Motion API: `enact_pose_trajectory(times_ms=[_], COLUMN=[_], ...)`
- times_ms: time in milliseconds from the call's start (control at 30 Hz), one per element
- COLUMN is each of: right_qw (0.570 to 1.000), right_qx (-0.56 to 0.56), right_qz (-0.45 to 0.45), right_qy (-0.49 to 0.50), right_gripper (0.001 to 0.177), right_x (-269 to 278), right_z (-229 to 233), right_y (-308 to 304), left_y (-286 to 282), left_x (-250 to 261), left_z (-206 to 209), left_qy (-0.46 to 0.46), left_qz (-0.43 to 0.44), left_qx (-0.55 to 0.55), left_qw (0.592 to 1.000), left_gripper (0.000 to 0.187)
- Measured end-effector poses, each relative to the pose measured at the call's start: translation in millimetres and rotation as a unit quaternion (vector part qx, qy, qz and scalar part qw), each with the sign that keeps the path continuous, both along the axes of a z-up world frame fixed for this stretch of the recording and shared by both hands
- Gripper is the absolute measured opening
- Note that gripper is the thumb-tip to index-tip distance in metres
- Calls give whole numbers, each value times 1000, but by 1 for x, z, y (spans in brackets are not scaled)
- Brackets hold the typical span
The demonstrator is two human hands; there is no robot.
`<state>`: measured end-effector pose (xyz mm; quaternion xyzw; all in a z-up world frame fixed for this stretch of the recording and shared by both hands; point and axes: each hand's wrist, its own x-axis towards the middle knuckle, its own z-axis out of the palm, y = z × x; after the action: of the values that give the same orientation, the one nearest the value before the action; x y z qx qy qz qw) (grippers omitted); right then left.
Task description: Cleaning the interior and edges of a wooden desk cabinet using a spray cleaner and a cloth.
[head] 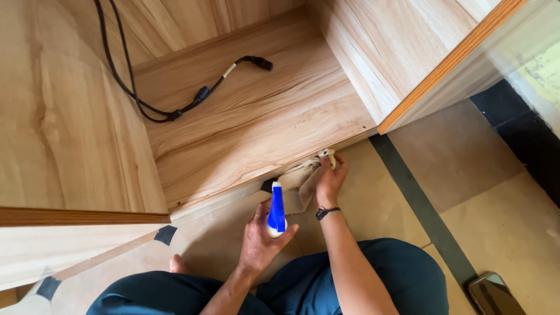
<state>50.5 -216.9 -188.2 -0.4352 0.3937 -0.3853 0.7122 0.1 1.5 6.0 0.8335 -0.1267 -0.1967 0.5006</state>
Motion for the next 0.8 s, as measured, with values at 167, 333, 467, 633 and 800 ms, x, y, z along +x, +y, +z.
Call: enact_pose_trajectory(times_ms=[167,333,467,633,800], right_qw=[999,995,980,888,881], right_qx=[-7,11,80,184,194], right_qz=[-9,65,169,406,412], right_qy=[-34,-69,-73,-113,-129], right_gripper=[20,5,2,27,26], right_x=[-9,-19,-42,-70,-85], right_z=[38,41,97,122,141], right_y=[6,21,47,73,64], left_y=[5,11,25,36,37], left_x=[-3,-8,-14,-23,5], left_z=[0,3,6,9,-169], left_qy=[-11,-27,-48,-47,-115], left_qz=[-2,-10,-34,-53,-46], left_qx=[-11,-57,17,-30,7], left_qw=[1000,998,998,997,992], left_gripper=[68,89,81,89,86])
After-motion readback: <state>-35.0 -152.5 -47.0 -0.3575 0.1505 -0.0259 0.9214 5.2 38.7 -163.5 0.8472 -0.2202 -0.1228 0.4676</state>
